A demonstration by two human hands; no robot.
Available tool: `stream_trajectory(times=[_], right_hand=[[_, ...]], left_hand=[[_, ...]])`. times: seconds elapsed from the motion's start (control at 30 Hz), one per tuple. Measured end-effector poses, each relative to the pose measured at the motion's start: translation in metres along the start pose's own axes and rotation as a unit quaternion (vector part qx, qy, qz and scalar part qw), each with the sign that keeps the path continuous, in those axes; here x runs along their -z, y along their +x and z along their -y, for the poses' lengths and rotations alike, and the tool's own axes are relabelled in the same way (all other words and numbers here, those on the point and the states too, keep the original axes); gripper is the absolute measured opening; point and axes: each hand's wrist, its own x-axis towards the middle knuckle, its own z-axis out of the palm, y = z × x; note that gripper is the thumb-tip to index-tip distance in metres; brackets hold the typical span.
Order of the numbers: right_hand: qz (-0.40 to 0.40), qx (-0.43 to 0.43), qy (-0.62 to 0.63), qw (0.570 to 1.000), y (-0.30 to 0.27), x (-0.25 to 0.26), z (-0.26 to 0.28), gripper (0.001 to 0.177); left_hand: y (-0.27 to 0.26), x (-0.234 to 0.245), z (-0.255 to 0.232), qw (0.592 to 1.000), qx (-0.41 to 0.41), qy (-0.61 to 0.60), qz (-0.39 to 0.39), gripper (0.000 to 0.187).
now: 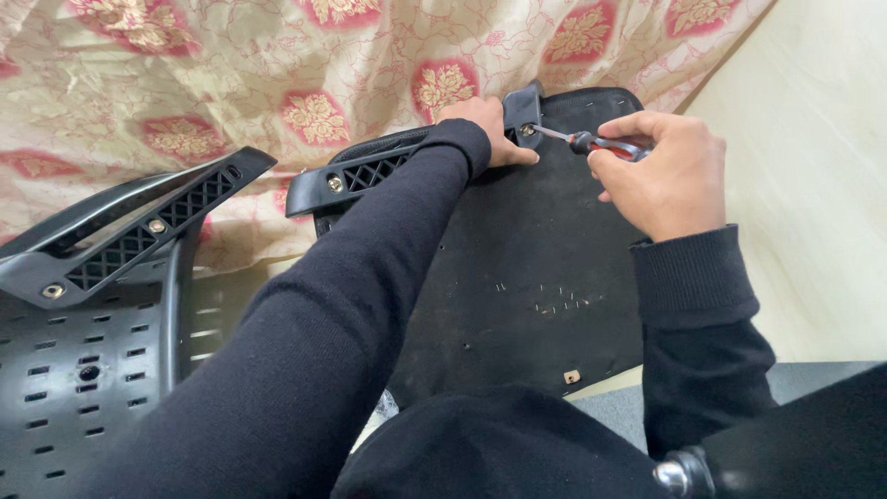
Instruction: The person uses a screwdriver to fasten screws into a black plastic chair component, securing a bracket to the chair back. The person holds the bracket in place with one hand while turning the screwdriver with the other.
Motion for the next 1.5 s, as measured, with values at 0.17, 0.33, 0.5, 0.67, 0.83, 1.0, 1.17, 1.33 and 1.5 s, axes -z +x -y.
stream_trajectory(times=[0.17, 0.33, 0.5, 0.67, 0.83, 1.0, 1.17, 1.33, 1.5], right_hand=[[0.006, -0.009, -0.019, 1.0, 0.003, 0.007, 0.002, 0.027], [0.01, 0.013, -0.032, 0.999, 0.005, 0.008, 0.003, 0.026], [0.026, 0.018, -0.02, 0.999, 0.008, 0.009, -0.002, 0.027], [0.0, 0.124, -0.122, 0.985, 0.021, 0.008, -0.006, 0.031], [0.075, 0.004, -0.016, 0.997, 0.034, 0.02, -0.005, 0.037], [0.098, 0.066, -0.037, 0.992, 0.029, 0.031, 0.006, 0.02], [0.087, 0.031, -0.056, 0.994, 0.027, 0.025, 0.019, 0.026], [0.075, -0.012, -0.072, 0.995, 0.033, 0.021, 0.022, 0.034], [0.05, 0.068, -0.076, 0.994, 0.034, 0.032, 0.014, 0.031]], left_hand=[[0.001, 0.002, -0.002, 1.0, 0.006, 0.002, 0.014, 0.102], [-0.001, 0.005, -0.004, 0.999, 0.018, 0.005, 0.03, 0.102], [-0.001, 0.007, -0.007, 0.999, 0.03, 0.01, 0.037, 0.102], [-0.002, 0.007, -0.006, 0.999, 0.028, -0.004, 0.03, 0.102], [0.0, 0.007, -0.008, 0.999, 0.035, -0.002, 0.032, 0.102], [0.003, 0.005, -0.008, 0.999, 0.034, -0.012, 0.028, 0.105], [0.005, 0.003, -0.009, 0.999, 0.028, -0.019, 0.025, 0.105], [0.005, 0.001, -0.009, 0.999, 0.03, -0.026, 0.018, 0.105], [0.005, 0.003, -0.008, 0.999, 0.034, -0.016, 0.027, 0.106]])
